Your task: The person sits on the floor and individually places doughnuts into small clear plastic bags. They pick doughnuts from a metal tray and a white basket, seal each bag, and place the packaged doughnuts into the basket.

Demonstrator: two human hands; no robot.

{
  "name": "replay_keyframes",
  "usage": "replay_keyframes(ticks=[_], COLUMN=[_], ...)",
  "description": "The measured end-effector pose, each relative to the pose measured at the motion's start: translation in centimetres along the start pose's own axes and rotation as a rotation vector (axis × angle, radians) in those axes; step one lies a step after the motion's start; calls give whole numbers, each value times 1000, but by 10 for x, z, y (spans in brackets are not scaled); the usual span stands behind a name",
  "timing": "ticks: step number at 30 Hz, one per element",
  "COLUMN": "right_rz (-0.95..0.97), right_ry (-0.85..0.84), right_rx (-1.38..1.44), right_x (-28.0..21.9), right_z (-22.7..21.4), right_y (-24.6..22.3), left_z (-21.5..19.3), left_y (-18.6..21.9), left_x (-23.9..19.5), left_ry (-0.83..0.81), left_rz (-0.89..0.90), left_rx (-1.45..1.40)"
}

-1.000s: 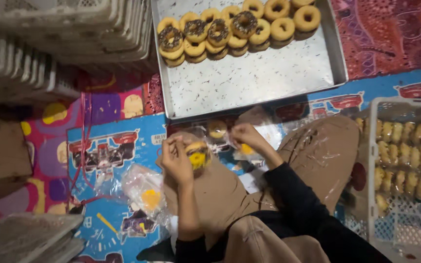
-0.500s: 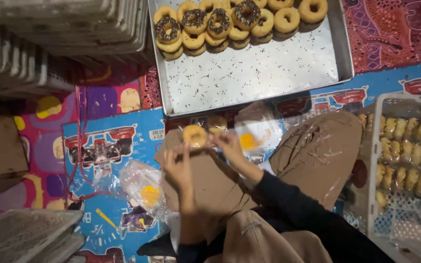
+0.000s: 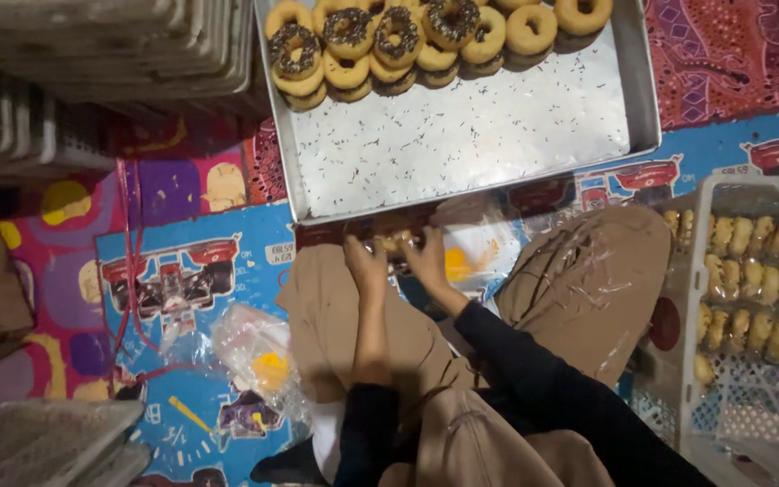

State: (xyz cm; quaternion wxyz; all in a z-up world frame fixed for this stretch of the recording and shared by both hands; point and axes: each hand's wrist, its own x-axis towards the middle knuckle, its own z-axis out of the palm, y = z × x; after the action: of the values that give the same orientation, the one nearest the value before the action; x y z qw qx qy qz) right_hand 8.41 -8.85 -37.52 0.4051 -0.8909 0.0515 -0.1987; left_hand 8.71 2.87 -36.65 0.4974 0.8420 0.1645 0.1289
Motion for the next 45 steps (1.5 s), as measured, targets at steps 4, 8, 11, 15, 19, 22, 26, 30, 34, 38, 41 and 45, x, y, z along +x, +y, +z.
replay_keyframes(ticks=[4,8,11,15,19,22,26,30,34,38,41,45], right_rz=[425,812,771,533,207,349,500,958,934,801,674,896], right_ry=[-263,-378,-460,-521,-330,88,208,134,133,209,293,848], right_rx=[46,635,1003,777,756,645,-667,-852,-783,-1053,-1216,-158], right_x=[0,-15,-17,-33,-39,-42,-83,-127,-145,-139,-132,-150], right_z=[17,10,-12,-70,-205,-338,-481,-491,-460,-432,-427,-444], right_y=[17,23,21,18,29,51,102,175,239,269,283,281], left_z=[22,5,-10,-15,-25,-21,-7,-2,-6,-18,-22,-23], left_y=[-17,-25,-3,62,149,193,212,202,185,171,160,144], left_x=[26,30,17,-37,-98,-119,-119,-113,-107,-100,-95,-93], left_ry=[-291,-373,-456,-639,-1056,-1186,-1161,-1047,-1002,-972,-920,-897], left_rz=[60,33,-68,-262,-181,-3,-28,-123,-107,-129,-201,-281], left_rx=[444,284,83,-441,-655,-707,-625,-587,-591,-643,-657,-707])
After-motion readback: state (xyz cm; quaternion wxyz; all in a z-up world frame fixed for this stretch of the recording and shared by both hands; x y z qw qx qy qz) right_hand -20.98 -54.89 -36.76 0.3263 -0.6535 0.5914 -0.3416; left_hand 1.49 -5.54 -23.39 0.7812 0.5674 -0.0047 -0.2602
